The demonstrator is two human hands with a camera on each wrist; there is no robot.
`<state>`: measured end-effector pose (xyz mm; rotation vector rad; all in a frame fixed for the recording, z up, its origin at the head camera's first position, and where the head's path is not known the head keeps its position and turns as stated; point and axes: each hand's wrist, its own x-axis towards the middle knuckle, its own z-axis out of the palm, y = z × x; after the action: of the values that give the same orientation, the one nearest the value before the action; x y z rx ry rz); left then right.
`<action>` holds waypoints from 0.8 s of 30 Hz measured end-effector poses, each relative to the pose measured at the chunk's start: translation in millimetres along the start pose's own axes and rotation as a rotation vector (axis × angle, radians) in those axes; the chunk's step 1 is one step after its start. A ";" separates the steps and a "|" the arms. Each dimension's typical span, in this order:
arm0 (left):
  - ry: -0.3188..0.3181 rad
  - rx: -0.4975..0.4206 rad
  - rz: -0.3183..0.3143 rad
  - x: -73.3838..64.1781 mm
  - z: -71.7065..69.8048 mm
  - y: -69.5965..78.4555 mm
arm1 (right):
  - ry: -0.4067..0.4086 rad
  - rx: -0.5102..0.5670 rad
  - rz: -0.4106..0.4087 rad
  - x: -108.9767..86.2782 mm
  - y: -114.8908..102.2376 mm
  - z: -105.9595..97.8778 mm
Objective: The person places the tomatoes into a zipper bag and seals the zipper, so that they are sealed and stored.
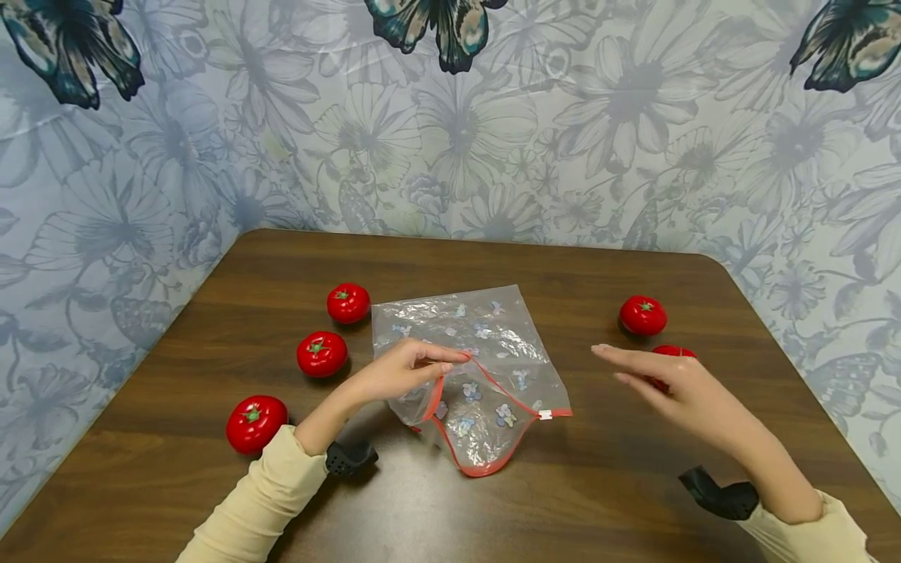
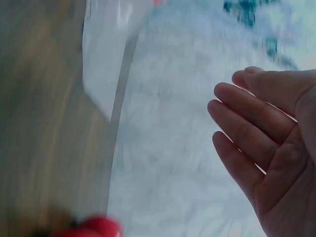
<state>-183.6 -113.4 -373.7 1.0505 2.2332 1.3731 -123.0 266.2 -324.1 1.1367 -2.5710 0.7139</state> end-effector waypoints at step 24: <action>-0.016 -0.037 0.004 1.8 2.8 -5.5 | -0.071 0.201 0.500 -80.1 103.2 -23.9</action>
<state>-185.5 -111.8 -379.7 1.0502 2.1871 1.3969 -145.6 388.5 -370.7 0.5646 -2.9283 1.0732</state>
